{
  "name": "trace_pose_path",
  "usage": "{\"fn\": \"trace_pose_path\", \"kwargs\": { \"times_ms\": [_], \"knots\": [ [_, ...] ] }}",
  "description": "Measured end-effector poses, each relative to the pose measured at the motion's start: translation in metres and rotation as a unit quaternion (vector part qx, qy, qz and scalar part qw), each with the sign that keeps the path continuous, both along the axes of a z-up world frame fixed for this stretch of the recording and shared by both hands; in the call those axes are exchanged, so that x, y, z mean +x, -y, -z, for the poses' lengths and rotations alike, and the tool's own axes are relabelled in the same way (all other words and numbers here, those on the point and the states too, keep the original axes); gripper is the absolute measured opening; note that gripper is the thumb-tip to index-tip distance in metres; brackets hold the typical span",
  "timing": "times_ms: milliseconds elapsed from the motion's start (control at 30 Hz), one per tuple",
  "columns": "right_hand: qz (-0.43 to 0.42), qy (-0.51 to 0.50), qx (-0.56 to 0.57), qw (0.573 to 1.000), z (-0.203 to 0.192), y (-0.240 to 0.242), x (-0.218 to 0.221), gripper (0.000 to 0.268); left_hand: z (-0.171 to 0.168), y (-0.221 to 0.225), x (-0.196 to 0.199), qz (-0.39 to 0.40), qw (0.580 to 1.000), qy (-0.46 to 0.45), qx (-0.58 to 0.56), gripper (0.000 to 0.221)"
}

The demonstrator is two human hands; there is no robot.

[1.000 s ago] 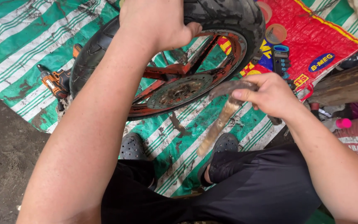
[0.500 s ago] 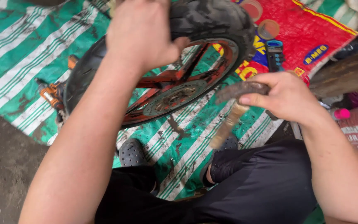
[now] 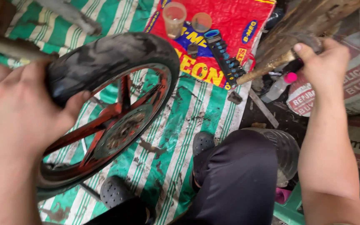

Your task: Removing a motorcycle wheel axle with a hammer, inspecting the hub, and applying grease for maintenance.

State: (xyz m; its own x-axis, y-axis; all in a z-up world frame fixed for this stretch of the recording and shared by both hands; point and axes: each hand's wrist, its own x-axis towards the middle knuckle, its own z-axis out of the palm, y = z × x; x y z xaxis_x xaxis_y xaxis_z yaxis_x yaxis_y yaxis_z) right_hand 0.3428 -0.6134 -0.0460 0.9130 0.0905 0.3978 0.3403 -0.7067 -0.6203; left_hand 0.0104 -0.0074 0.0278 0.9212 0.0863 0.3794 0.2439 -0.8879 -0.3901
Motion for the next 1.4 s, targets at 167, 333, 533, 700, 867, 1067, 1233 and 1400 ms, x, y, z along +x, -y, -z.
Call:
{"fn": "trace_pose_path", "kwargs": {
  "times_ms": [167, 333, 533, 700, 867, 1067, 1233, 1400],
  "knots": [
    [0.170, -0.182, -0.105, 0.963, 0.044, 0.015, 0.057, 0.068, 0.009, -0.001, -0.002, 0.048, 0.930, 0.011, -0.364, 0.065],
    [0.120, -0.254, -0.085, 0.956, 0.119, 0.035, 0.113, 0.069, 0.088, -0.042, -0.007, -0.028, 0.831, 0.006, -0.555, 0.079],
    [0.124, -0.380, -0.103, 0.911, 0.089, -0.005, 0.110, 0.086, 0.148, -0.092, -0.060, -0.316, 0.632, -0.132, -0.696, 0.089],
    [0.027, -0.339, -0.272, 0.900, 0.082, -0.037, 0.120, 0.048, 0.079, -0.015, -0.041, -0.494, 0.584, -0.153, -0.626, 0.084],
    [-0.105, -0.396, -0.471, 0.781, 0.144, -0.141, 0.135, 0.064, 0.039, 0.055, -0.062, -0.323, 0.763, 0.079, -0.554, 0.061],
    [-0.008, -0.339, -0.451, 0.825, 0.232, -0.194, 0.146, 0.045, -0.017, 0.122, -0.035, -0.157, 0.872, 0.064, -0.458, 0.099],
    [-0.110, -0.287, -0.434, 0.847, 0.072, -0.216, 0.094, 0.065, -0.014, 0.123, -0.045, -0.080, 0.961, 0.039, -0.261, 0.092],
    [-0.260, -0.129, -0.371, 0.882, -0.075, -0.213, -0.018, 0.065, -0.050, 0.102, -0.027, -0.013, 0.995, -0.013, -0.103, 0.088]
  ]
}}
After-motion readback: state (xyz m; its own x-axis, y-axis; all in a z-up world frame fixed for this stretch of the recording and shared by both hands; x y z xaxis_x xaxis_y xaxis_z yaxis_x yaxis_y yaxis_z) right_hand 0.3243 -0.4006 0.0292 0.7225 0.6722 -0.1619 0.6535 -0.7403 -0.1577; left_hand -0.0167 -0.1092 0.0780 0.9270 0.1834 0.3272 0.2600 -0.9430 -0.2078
